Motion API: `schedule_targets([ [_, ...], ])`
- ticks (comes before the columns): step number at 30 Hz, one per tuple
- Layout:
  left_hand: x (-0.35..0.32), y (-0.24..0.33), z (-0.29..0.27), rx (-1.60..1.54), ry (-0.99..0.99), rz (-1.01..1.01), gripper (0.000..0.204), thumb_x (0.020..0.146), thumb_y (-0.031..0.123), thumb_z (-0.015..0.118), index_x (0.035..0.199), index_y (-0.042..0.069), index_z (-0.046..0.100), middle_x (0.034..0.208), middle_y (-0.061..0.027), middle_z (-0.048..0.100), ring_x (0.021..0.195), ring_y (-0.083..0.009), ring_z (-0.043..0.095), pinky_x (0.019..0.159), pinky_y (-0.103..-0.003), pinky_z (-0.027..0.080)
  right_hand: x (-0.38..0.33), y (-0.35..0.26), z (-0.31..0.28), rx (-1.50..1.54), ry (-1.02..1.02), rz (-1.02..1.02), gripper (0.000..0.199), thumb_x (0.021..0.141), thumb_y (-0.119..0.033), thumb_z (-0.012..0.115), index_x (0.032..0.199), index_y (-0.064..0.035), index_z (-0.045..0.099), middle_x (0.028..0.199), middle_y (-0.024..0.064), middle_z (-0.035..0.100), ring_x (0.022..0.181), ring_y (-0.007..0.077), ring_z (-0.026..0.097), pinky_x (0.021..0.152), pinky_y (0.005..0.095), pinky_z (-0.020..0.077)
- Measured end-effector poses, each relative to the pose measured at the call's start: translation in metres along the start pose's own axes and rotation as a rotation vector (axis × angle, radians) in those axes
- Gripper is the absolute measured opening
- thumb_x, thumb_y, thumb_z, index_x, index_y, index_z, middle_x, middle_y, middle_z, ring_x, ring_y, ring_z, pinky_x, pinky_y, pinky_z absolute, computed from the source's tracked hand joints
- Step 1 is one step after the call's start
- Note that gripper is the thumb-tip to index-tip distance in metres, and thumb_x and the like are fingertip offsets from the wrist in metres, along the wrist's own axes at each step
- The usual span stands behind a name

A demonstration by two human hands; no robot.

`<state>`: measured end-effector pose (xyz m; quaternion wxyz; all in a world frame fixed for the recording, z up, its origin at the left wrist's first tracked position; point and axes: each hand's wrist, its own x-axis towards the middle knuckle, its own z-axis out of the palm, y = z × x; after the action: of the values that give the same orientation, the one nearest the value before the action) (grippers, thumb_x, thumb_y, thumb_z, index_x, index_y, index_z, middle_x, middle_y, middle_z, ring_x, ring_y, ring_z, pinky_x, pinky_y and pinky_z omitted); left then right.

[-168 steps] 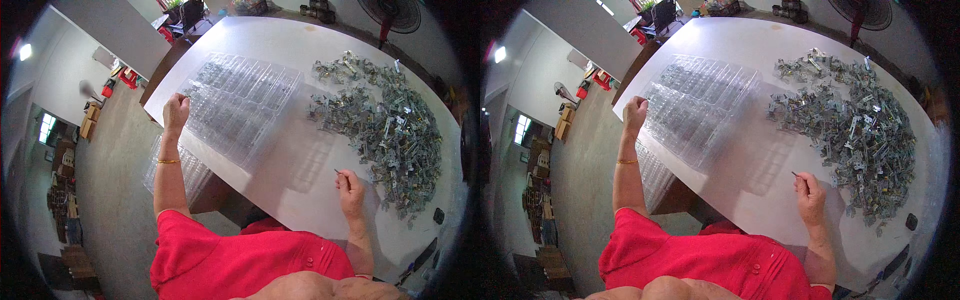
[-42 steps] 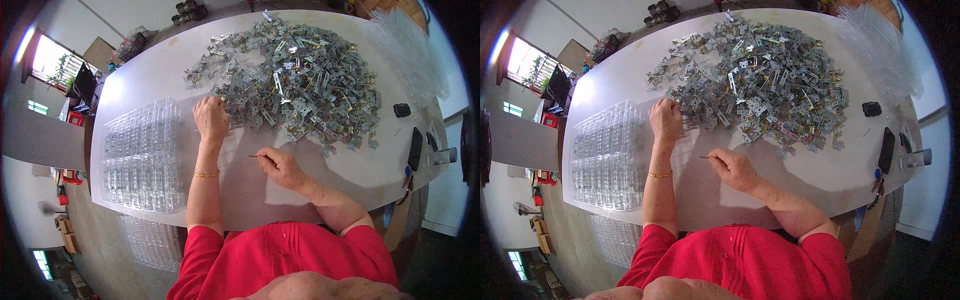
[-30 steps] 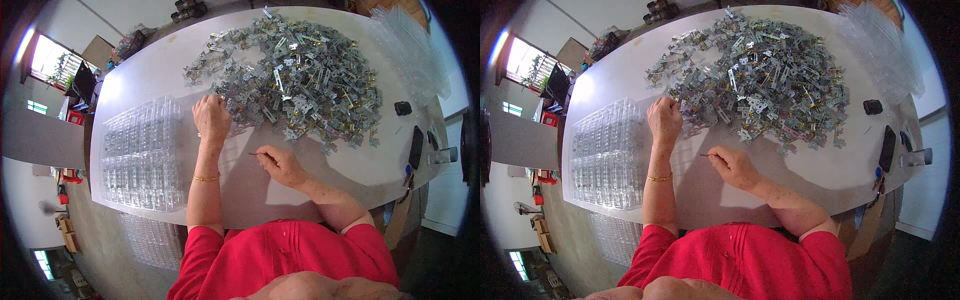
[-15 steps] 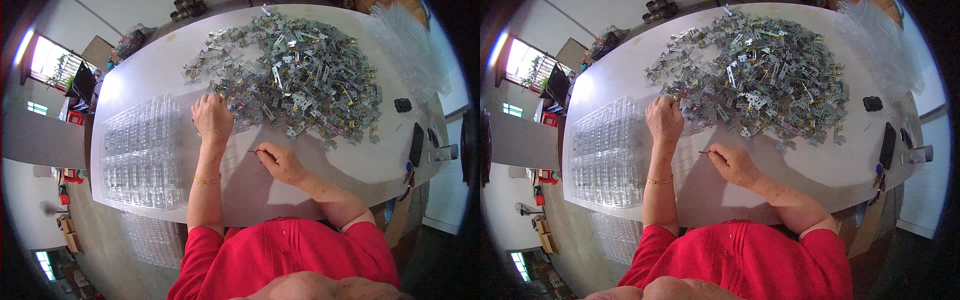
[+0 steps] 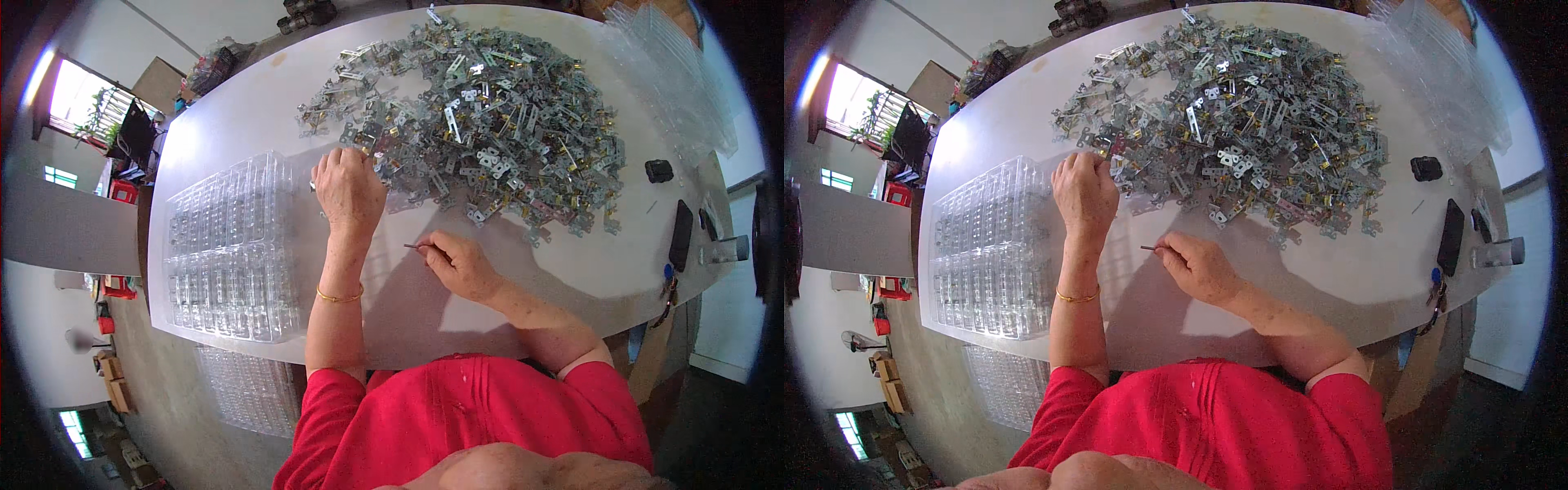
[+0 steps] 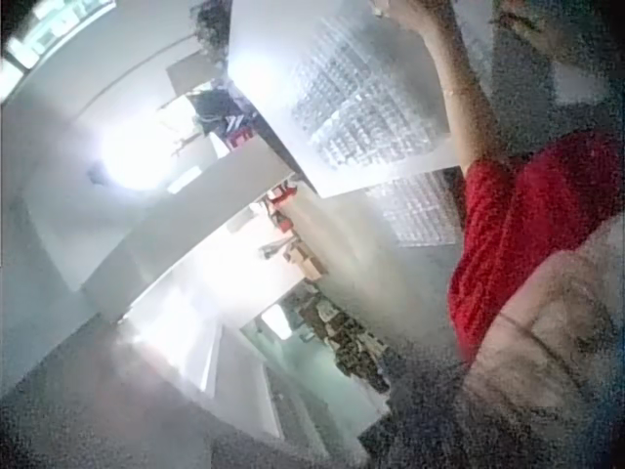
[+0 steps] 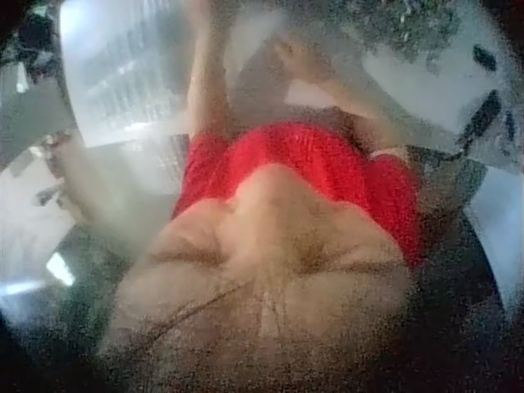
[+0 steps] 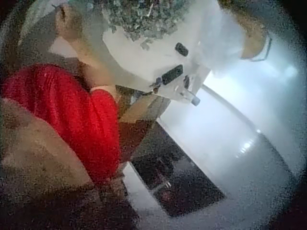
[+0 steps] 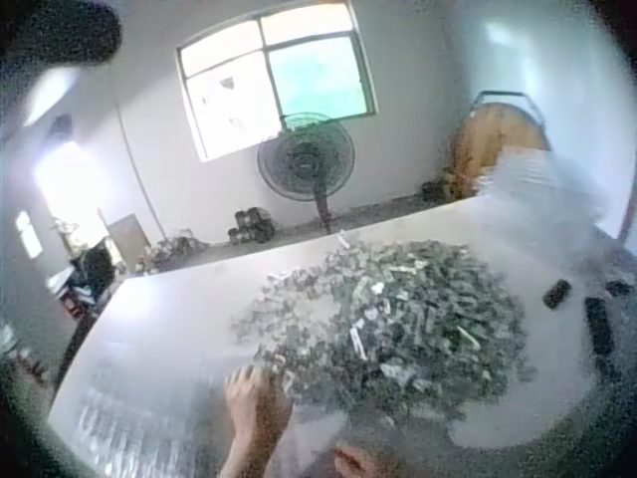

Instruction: The person picks up a metal bracket from a pile, inserts a small pin into it by hand, and places the assembled unit into a plastic tray.

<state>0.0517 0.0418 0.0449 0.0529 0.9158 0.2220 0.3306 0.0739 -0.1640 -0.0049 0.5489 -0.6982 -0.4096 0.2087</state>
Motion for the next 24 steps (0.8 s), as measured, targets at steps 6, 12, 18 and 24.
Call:
schedule_targets([
  [6,0.0,0.002,-0.003,0.01,-0.001,0.02,0.006,0.082,0.009,0.064,0.08,0.005,0.06,0.082,-0.0119,0.063,0.083,-0.0332,0.059,0.078,-0.044,0.042,0.0,0.007,0.003,0.0,0.042,-0.059,0.01,0.092,-0.009,0.06,0.098,-0.0015,0.063,0.078,0.0132,0.066,0.069,0.026,0.065,0.062,0.0355,0.0505],
  [12,0.004,0.013,-0.011,0.036,-0.014,0.024,0.006,0.082,0.009,0.064,0.08,0.005,0.06,0.081,-0.0117,0.063,0.083,-0.0328,0.06,0.077,-0.044,0.043,-0.001,0.01,0.007,-0.005,0.071,-0.025,0.01,0.092,-0.01,0.063,0.097,-0.0019,0.064,0.078,0.0128,0.067,0.07,0.0261,0.066,0.063,0.0357,0.0506],
  [18,0.002,0.007,-0.009,0.011,-0.011,0.019,0.008,0.083,0.01,0.064,0.079,0.004,0.06,0.082,-0.012,0.063,0.083,-0.0324,0.06,0.077,-0.044,0.043,0.0,0.011,0.006,-0.008,0.062,-0.09,0.011,0.093,-0.01,0.061,0.1,-0.0019,0.065,0.073,0.0087,0.066,0.064,0.0178,0.064,0.059,0.032,0.0499],
  [24,-0.007,0.008,-0.009,-0.088,-0.044,-0.086,0.011,0.084,0.01,0.062,0.078,0.0,0.061,0.08,-0.0147,0.064,0.08,-0.0357,0.061,0.075,-0.044,0.046,0.0,0.003,0.002,0.011,0.038,-0.026,0.009,0.09,-0.009,0.062,0.095,-0.0017,0.063,0.083,0.0169,0.066,0.075,0.0343,0.066,0.064,0.0397,0.0501],
])
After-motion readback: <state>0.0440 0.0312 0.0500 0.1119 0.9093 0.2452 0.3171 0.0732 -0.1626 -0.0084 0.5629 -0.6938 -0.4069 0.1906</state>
